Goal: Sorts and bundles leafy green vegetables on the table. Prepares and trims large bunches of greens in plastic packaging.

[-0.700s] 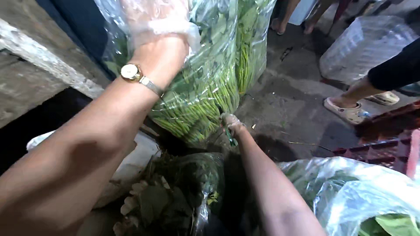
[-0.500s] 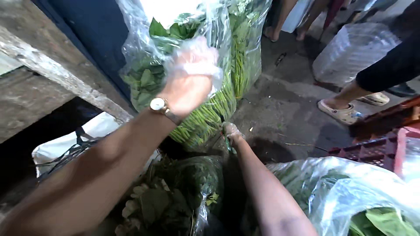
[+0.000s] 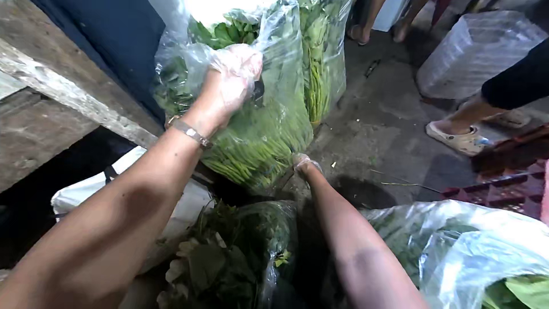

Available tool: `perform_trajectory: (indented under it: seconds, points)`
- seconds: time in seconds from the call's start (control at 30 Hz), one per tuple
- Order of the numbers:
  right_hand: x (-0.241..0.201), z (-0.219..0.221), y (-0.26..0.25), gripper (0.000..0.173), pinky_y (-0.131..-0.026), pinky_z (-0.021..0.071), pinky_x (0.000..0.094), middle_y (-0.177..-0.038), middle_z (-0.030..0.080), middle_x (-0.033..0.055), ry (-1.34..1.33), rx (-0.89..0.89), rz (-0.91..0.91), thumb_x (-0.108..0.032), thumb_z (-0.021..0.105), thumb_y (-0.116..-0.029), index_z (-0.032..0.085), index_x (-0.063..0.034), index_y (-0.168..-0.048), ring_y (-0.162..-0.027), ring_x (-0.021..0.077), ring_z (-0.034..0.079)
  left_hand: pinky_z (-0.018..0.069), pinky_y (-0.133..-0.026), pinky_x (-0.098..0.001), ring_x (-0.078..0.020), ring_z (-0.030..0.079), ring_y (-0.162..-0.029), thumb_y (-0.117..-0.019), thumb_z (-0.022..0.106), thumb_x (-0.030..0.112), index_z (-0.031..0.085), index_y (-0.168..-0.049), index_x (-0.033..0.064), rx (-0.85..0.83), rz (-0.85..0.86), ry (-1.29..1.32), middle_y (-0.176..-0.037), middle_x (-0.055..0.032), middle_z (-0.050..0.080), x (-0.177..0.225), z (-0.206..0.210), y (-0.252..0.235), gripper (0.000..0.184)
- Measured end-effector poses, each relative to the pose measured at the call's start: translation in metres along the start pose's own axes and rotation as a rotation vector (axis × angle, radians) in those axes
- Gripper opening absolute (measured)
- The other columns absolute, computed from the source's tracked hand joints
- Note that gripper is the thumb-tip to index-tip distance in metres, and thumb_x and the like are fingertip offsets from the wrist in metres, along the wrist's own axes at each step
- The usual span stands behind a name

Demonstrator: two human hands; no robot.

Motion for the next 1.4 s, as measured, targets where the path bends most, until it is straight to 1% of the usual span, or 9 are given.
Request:
perform_trajectory:
  seconds: [0.3, 0.47, 0.63, 0.77, 1.0, 1.17, 1.23, 1.3, 1.4]
  points:
    - [-0.004, -0.014, -0.038, 0.037, -0.114, 0.0373, 0.0589, -0.142, 0.055, 0.0285, 0.048, 0.057, -0.110, 0.001, 0.056, -0.1001, 0.058, 0.0038, -0.137, -0.138, 0.0446, 0.049, 0.0443, -0.064, -0.0154, 0.0024, 0.050, -0.072, -0.1060, 0.047, 0.017, 0.054, -0.094, 0.0191, 0.031, -0.042, 0.303, -0.084, 0.0113, 0.052, -0.008, 0.001, -0.005, 0.014]
    - [-0.004, -0.012, -0.002, 0.032, -0.104, 0.0429, 0.0544, -0.134, 0.058, 0.0283, -0.407, 0.238, -0.075, -0.009, 0.041, -0.1100, 0.059, 0.0055, -0.133, -0.124, 0.0397, 0.056, 0.0445, -0.067, -0.0163, 0.0019, 0.050, -0.074, -0.1063, 0.046, 0.018, 0.055, -0.096, 0.0178, 0.001, -0.042, 0.317, -0.085, 0.0105, 0.051, -0.006, 0.003, -0.001, 0.013]
    - [-0.015, -0.021, -0.027, 0.038, -0.113, 0.0384, 0.0597, -0.143, 0.054, 0.0282, -0.088, 0.119, -0.094, 0.000, 0.055, -0.1009, 0.057, 0.0026, -0.139, -0.138, 0.0438, 0.049, 0.0461, -0.066, -0.0146, 0.0035, 0.052, -0.074, -0.1064, 0.045, 0.018, 0.058, -0.098, 0.0150, -0.100, -0.007, 0.325, -0.084, 0.0103, 0.053, 0.004, 0.016, 0.016, 0.015]
    - [-0.003, 0.003, 0.007, 0.037, -0.091, 0.0466, 0.0479, -0.121, 0.060, 0.0226, -0.691, 0.238, -0.069, -0.018, 0.034, -0.1124, 0.059, 0.0009, -0.131, -0.107, 0.0320, 0.057, 0.0413, -0.055, -0.0124, 0.0034, 0.046, -0.060, -0.1078, 0.040, 0.015, 0.052, -0.092, 0.0202, -0.045, -0.009, 0.471, -0.074, 0.0137, 0.050, -0.001, 0.004, 0.022, 0.021]
    - [-0.012, -0.015, -0.015, 0.038, -0.117, 0.0347, 0.0575, -0.148, 0.050, 0.0288, -0.238, 0.190, -0.105, -0.009, 0.039, -0.1095, 0.054, 0.0072, -0.140, -0.142, 0.0430, 0.044, 0.0388, -0.052, -0.0123, 0.0035, 0.043, -0.056, -0.1071, 0.037, 0.017, 0.050, -0.089, 0.0254, -0.148, 0.042, 0.528, -0.069, 0.0168, 0.048, 0.000, 0.013, 0.028, 0.024]
    - [0.015, 0.035, 0.019, 0.040, -0.094, 0.0473, 0.0563, -0.119, 0.064, 0.0275, -0.885, 0.468, 0.049, -0.026, 0.041, -0.1113, 0.064, 0.0032, -0.126, -0.107, 0.0388, 0.061, 0.0400, -0.054, -0.0133, 0.0033, 0.044, -0.059, -0.1074, 0.041, 0.018, 0.050, -0.091, 0.0244, 0.009, -0.040, 0.472, -0.075, 0.0155, 0.050, -0.018, -0.008, 0.009, 0.019]
    - [0.028, 0.058, 0.033, 0.038, -0.100, 0.0457, 0.0540, -0.121, 0.065, 0.0268, -0.994, 0.541, 0.217, -0.024, 0.045, -0.1097, 0.064, 0.0030, -0.128, -0.113, 0.0371, 0.062, 0.0438, -0.065, -0.0142, 0.0044, 0.048, -0.070, -0.1068, 0.043, 0.020, 0.053, -0.098, 0.0184, 0.006, -0.017, 0.239, -0.084, 0.0120, 0.050, -0.012, -0.010, 0.006, 0.013]
    - [0.023, 0.065, 0.050, 0.037, -0.104, 0.0464, 0.0523, -0.125, 0.066, 0.0267, -1.013, 0.655, 0.295, -0.018, 0.045, -0.1093, 0.058, 0.0020, -0.138, -0.117, 0.0367, 0.064, 0.0471, -0.078, -0.0261, -0.0053, 0.054, -0.083, -0.1077, 0.045, 0.026, 0.060, -0.108, 0.0037, -0.058, 0.057, -0.124, -0.094, -0.0027, 0.055, 0.006, -0.012, 0.005, 0.027]
    - [-0.010, 0.035, 0.080, 0.036, -0.092, 0.0534, 0.0545, -0.111, 0.069, 0.0268, -0.892, 0.866, 0.093, -0.018, 0.046, -0.1097, 0.057, 0.0015, -0.138, -0.102, 0.0389, 0.069, 0.0489, -0.078, -0.0569, -0.0331, 0.064, -0.088, -0.1107, 0.039, 0.033, 0.058, -0.113, 0.0015, -0.161, -0.023, -0.440, -0.099, -0.0195, 0.062, 0.032, -0.009, 0.012, 0.036]
Point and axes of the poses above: each hand's wrist, its own y-axis away from the middle knuckle, its own z-axis out of the palm, x = y × z, the point moved 3 cm from there along -y, towards the middle knuckle
